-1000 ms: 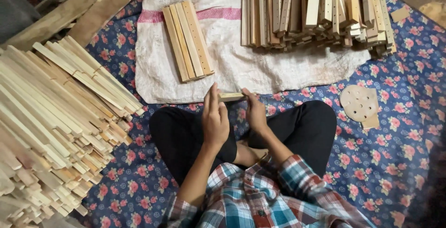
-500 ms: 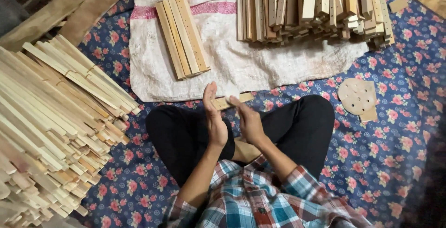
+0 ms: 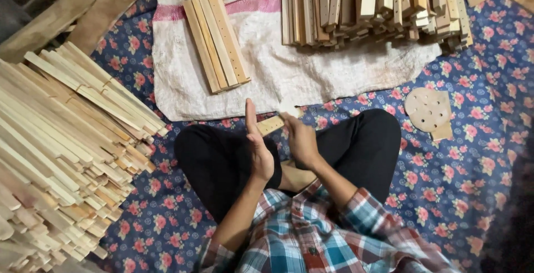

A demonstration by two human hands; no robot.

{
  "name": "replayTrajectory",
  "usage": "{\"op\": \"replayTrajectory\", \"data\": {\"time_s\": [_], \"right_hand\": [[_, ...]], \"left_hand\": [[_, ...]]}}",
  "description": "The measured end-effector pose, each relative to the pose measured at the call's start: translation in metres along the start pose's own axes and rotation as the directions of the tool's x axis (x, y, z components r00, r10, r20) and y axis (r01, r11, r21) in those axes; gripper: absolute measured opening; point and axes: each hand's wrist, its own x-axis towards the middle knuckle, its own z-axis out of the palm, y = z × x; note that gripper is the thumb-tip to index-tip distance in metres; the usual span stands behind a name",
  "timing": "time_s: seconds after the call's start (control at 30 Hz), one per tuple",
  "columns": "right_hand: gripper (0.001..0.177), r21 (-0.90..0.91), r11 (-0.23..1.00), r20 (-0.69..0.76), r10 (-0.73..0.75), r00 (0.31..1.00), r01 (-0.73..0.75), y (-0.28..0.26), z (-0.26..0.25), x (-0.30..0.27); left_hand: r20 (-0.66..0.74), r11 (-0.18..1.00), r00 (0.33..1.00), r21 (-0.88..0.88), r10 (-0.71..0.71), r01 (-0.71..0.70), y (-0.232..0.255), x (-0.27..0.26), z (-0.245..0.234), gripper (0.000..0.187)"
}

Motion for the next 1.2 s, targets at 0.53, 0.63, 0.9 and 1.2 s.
{"op": "replayTrajectory", "data": {"time_s": [0.53,0.63,0.9,1.2], "right_hand": [[0.049,0.104,0.990,-0.041,-0.094,0.995,0.098,-0.039,-0.012,-0.024],[0.042,0.004,0.996,-0.062,-0.089,0.994,0.089,0.026,0.019,0.013],[0.043,0.001,1.000,0.050,0.015,0.999,-0.015,-0.019,0.002,-0.013],[0.036,-0.153,0.963,0.160,0.245,0.956,-0.221,0.106,0.051,0.044]], "left_hand": [[-0.023,0.998,0.999,-0.042,0.041,-0.041,-0.015,-0.001,0.002,0.061],[-0.056,0.999,0.998,-0.027,0.038,-0.040,-0.024,0.003,-0.005,0.060],[-0.099,0.997,0.994,-0.052,0.045,-0.050,-0.025,-0.002,-0.008,0.055],[-0.078,0.995,0.995,-0.076,0.062,-0.068,-0.019,0.000,0.002,0.058]]}}
